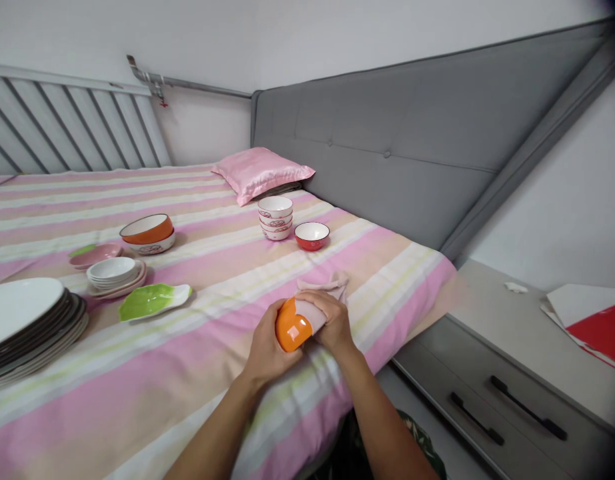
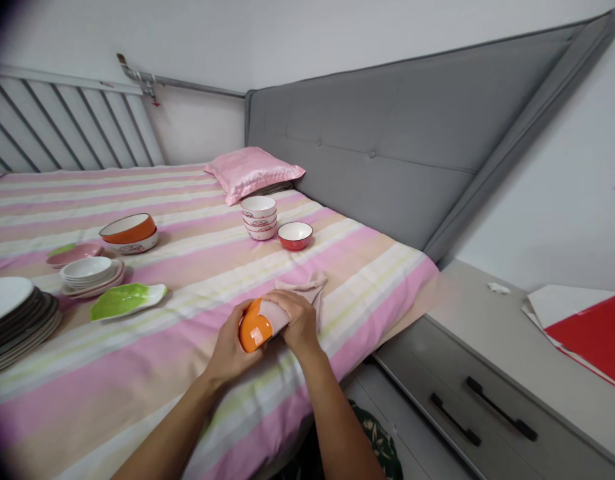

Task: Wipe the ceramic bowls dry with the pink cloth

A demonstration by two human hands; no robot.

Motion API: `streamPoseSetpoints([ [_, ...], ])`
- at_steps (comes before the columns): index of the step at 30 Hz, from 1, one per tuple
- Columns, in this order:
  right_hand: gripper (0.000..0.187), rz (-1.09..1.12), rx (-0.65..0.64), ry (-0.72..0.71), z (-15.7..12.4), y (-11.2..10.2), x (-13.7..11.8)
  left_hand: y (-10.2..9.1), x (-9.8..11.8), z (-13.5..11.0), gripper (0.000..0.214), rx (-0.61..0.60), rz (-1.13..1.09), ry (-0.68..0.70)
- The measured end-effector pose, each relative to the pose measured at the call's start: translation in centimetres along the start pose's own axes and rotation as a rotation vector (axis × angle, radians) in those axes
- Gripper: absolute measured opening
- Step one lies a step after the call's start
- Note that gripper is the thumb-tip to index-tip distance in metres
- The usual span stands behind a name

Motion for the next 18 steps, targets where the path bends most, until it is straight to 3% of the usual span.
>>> streamPoseSetpoints([
  [14, 0.04, 0.316, -0.051, 0.317, -0.5, 1.7, 4.1, -0.3, 0.0, 0.1, 0.067, 0.003, 0.018, 0.005],
  [18, 0.041, 0.35, -0.044, 0.35, -0.8, 2.6, 5.1, -0.4, 0.1, 0.1, 0.067, 0.002, -0.001, 0.009],
])
Point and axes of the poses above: each hand's wrist, its own z-axis towards the middle knuckle, its own y-axis out of the palm, x = y × z, the point moved 10 cm from there along z, towards the middle knuckle, and after that the axes turned 13 degrees about -z, right-handed, at the moved point
